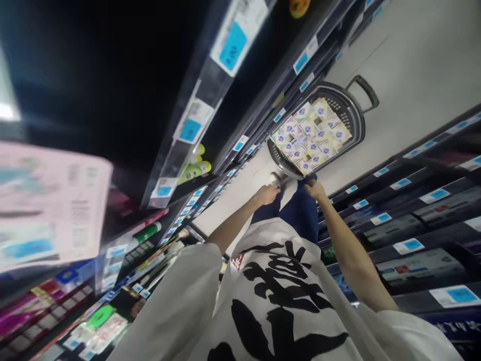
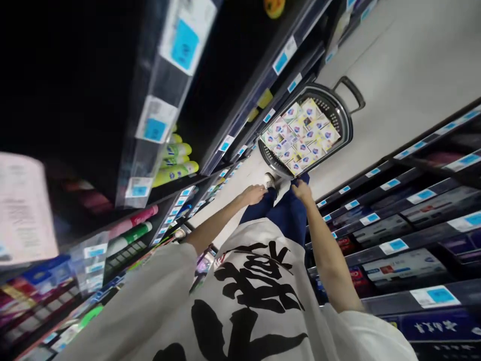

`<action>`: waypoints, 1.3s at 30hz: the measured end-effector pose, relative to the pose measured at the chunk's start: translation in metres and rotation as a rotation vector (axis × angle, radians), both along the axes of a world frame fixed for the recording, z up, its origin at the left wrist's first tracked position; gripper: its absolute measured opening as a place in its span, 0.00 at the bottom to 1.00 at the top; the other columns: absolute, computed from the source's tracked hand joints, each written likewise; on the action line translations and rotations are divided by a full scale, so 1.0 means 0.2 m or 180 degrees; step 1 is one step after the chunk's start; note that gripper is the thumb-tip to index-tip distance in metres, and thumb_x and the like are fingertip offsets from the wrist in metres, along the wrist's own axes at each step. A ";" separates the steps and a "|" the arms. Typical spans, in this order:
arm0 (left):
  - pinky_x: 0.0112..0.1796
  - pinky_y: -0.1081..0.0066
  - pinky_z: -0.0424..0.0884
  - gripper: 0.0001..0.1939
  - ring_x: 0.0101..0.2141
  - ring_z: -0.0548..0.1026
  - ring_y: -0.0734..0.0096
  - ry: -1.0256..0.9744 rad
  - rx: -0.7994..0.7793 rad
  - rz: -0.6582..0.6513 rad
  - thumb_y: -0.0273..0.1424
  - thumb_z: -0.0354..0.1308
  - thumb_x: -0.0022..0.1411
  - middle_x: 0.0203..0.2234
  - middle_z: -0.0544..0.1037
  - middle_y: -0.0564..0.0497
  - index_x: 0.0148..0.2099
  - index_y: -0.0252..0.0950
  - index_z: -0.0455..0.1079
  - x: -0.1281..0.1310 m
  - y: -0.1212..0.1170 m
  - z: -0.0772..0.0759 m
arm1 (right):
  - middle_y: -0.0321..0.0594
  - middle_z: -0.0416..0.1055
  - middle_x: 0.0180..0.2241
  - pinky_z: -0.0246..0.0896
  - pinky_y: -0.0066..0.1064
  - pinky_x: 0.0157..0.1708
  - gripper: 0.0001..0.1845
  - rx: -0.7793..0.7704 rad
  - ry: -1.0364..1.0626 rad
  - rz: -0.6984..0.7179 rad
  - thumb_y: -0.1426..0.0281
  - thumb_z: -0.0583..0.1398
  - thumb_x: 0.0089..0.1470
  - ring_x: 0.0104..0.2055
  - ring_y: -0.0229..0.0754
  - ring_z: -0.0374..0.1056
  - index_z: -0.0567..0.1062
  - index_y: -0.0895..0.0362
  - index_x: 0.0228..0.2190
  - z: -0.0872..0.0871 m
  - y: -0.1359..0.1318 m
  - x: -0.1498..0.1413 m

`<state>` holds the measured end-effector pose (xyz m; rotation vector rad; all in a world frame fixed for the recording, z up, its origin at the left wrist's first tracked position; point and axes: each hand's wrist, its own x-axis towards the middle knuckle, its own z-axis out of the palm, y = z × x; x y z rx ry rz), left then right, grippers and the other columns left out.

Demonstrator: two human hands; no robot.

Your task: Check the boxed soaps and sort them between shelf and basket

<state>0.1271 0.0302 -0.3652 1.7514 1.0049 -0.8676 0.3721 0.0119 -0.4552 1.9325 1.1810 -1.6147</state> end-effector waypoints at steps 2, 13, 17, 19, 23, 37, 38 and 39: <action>0.52 0.56 0.76 0.24 0.56 0.77 0.48 0.0334 0.0015 0.0037 0.25 0.49 0.71 0.60 0.73 0.37 0.67 0.37 0.67 0.02 0.13 -0.16 | 0.65 0.72 0.59 0.61 0.43 0.61 0.28 -0.0448 -0.0023 0.0030 0.66 0.59 0.65 0.63 0.59 0.69 0.69 0.69 0.61 -0.06 -0.18 0.02; 0.61 0.48 0.66 0.38 0.60 0.73 0.44 0.1017 0.0479 0.1710 0.38 0.49 0.76 0.63 0.68 0.33 0.79 0.42 0.36 0.20 0.66 -0.95 | 0.63 0.66 0.55 0.69 0.51 0.52 0.34 -0.0760 -0.0833 -0.0298 0.48 0.50 0.69 0.53 0.64 0.76 0.58 0.55 0.65 -0.19 -0.47 0.05; 0.62 0.53 0.65 0.40 0.57 0.77 0.50 0.1231 0.0525 0.2657 0.41 0.47 0.77 0.65 0.63 0.30 0.79 0.42 0.29 0.30 0.64 -1.10 | 0.59 0.65 0.53 0.70 0.47 0.49 0.30 -0.0715 -0.0932 -0.0208 0.49 0.49 0.69 0.51 0.62 0.76 0.59 0.54 0.63 -0.22 -0.44 0.08; 0.62 0.54 0.65 0.41 0.54 0.78 0.51 0.1225 0.0613 0.2813 0.42 0.47 0.77 0.64 0.63 0.30 0.79 0.42 0.26 0.34 0.61 -1.12 | 0.59 0.65 0.52 0.70 0.47 0.48 0.30 -0.0717 -0.0937 -0.0187 0.49 0.48 0.70 0.50 0.62 0.77 0.60 0.55 0.62 -0.22 -0.43 0.10; 0.60 0.49 0.66 0.41 0.53 0.78 0.44 0.1199 0.0683 0.2553 0.46 0.46 0.76 0.66 0.60 0.32 0.79 0.48 0.28 0.39 0.58 -1.07 | 0.57 0.66 0.52 0.70 0.46 0.47 0.29 -0.0688 -0.0956 -0.0187 0.49 0.48 0.70 0.50 0.61 0.77 0.60 0.54 0.61 -0.22 -0.42 0.14; 0.46 0.62 0.77 0.24 0.54 0.74 0.55 0.1126 0.0078 0.3306 0.40 0.53 0.74 0.62 0.64 0.39 0.69 0.49 0.60 0.33 0.69 -1.12 | 0.58 0.67 0.52 0.71 0.45 0.45 0.26 -0.0465 -0.0968 -0.0178 0.52 0.49 0.71 0.48 0.61 0.78 0.61 0.56 0.59 -0.22 -0.38 0.20; 0.44 0.64 0.77 0.23 0.53 0.74 0.56 0.1099 0.0042 0.3442 0.37 0.55 0.73 0.61 0.63 0.40 0.67 0.49 0.63 0.33 0.69 -1.12 | 0.57 0.67 0.51 0.71 0.44 0.45 0.26 -0.0436 -0.0976 -0.0176 0.52 0.50 0.71 0.48 0.60 0.78 0.61 0.56 0.59 -0.23 -0.38 0.21; 0.44 0.64 0.77 0.23 0.52 0.74 0.56 0.1064 0.0032 0.3513 0.34 0.57 0.71 0.59 0.64 0.40 0.66 0.48 0.64 0.33 0.68 -1.12 | 0.57 0.67 0.51 0.70 0.44 0.45 0.26 -0.0407 -0.0981 -0.0181 0.52 0.50 0.71 0.47 0.59 0.77 0.61 0.56 0.59 -0.23 -0.38 0.21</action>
